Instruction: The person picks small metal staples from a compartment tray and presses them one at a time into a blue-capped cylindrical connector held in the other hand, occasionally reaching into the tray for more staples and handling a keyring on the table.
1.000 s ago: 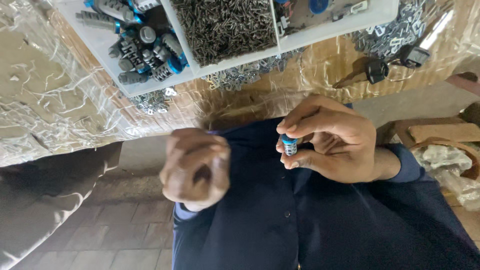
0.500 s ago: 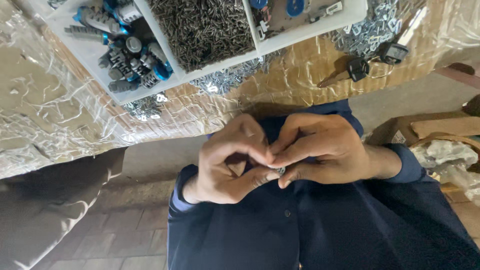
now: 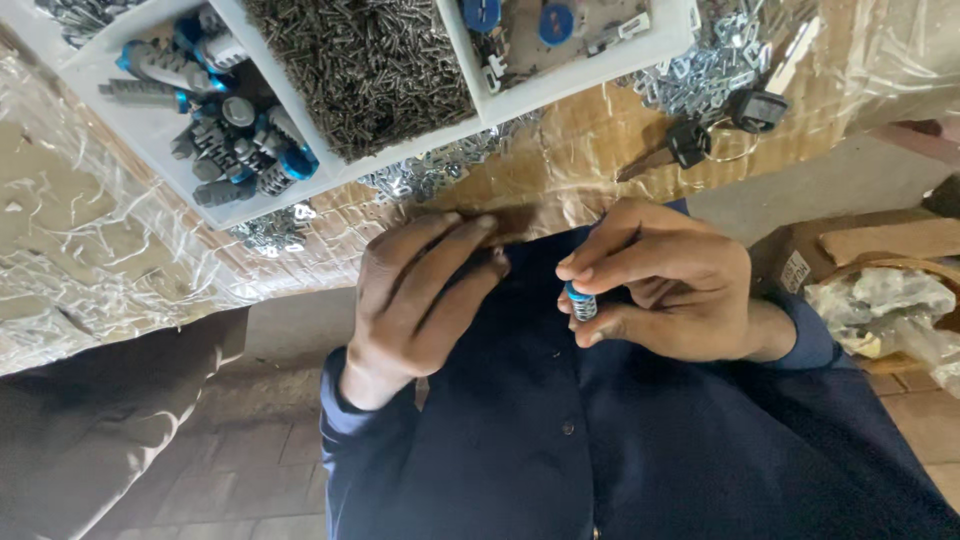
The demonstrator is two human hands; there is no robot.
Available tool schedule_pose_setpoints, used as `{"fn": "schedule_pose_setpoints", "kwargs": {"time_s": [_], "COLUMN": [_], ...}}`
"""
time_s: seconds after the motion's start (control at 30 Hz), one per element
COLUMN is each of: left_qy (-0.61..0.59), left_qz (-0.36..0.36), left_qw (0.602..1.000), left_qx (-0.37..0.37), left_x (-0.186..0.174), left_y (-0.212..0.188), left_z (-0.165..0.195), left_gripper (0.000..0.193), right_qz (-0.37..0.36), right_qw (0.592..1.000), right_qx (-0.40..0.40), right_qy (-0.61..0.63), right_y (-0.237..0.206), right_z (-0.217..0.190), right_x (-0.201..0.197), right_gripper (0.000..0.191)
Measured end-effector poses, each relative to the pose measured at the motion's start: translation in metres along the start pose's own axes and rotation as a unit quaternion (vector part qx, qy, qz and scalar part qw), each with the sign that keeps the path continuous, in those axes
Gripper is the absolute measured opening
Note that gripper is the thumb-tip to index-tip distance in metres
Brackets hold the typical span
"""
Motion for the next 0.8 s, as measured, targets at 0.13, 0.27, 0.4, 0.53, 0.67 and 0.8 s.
{"fn": "schedule_pose_setpoints", "kwargs": {"time_s": [0.13,0.27,0.4,0.53,0.67,0.8], "left_qy": [-0.115,-0.232,-0.14,-0.103,-0.256,-0.24], "left_qz": [0.119,0.111,0.135,0.195,0.117,0.105], "left_qw": [0.974,0.964,0.978,0.948,0.957,0.964], "left_qx": [-0.153,-0.063,-0.07,-0.228,-0.074,-0.049], "left_x": [-0.005,0.008,0.005,-0.01,-0.003,0.009], "left_y": [-0.029,-0.024,-0.017,-0.026,-0.017,-0.008], "left_z": [-0.006,0.011,0.011,-0.001,0.013,0.014], "left_gripper": [0.018,0.015,0.018,0.016,0.018,0.021], "right_qz": [0.007,0.029,0.026,0.032,0.036,0.024], "right_qw": [0.999,1.0,1.0,0.999,0.999,0.997], "right_qx": [-0.032,-0.004,-0.009,-0.025,0.009,-0.008], "right_qy": [0.029,-0.004,-0.008,-0.003,-0.033,-0.078], "right_y": [0.001,0.004,0.01,0.012,0.011,0.014], "right_z": [0.003,0.003,0.0,0.0,0.005,0.005], "right_x": [0.004,0.009,0.014,0.016,0.019,0.022], "right_gripper": [0.034,0.035,0.033,0.034,0.031,0.032]}}
Point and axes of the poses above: each hand's wrist, its own y-axis towards the middle knuckle, its own x-axis out of the palm, z = x × y, the point moved 4 cm from there along y, towards the middle knuckle
